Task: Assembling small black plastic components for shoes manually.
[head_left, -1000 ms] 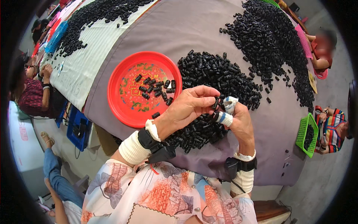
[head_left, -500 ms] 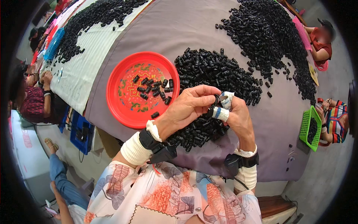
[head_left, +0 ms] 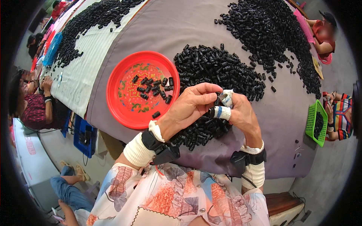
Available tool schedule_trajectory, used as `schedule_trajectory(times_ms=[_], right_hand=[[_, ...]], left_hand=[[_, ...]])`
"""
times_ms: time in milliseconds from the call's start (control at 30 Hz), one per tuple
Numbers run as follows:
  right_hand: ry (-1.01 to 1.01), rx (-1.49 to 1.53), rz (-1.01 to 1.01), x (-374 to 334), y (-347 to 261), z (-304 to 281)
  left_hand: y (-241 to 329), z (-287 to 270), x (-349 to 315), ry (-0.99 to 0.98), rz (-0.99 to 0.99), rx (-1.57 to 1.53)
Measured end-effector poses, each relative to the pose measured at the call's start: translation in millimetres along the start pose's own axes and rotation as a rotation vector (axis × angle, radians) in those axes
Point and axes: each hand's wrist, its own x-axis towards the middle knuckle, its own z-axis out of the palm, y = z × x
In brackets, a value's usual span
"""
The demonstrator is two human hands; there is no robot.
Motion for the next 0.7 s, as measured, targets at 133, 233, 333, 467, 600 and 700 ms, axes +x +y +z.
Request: schedule_trajectory(times_ms=[133, 233, 333, 467, 600, 700], right_hand=[[-0.007, 0.002, -0.011, 0, 1, 0], [-0.017, -0.040, -0.027, 0, 6, 0], [-0.049, 0.047, -0.019, -2, 6, 1], [-0.078, 0.018, -0.076, -7, 2, 3], [-0.024, -0.006, -0.072, -8, 11, 5], [0.105, 0.141, 0.067, -8, 2, 4]], left_hand=[[-2, 1, 1, 0.009, 0.019, -0.008], [-3, 2, 1, 0.015, 0.025, 0.004], [-5, 0, 2, 0.021, 0.022, 0.018], [-2, -1, 2, -0.004, -0.002, 0.002], [-3, -3, 3, -0.015, 0.001, -0.049], [-4, -2, 2, 0.021, 0.018, -0.043]])
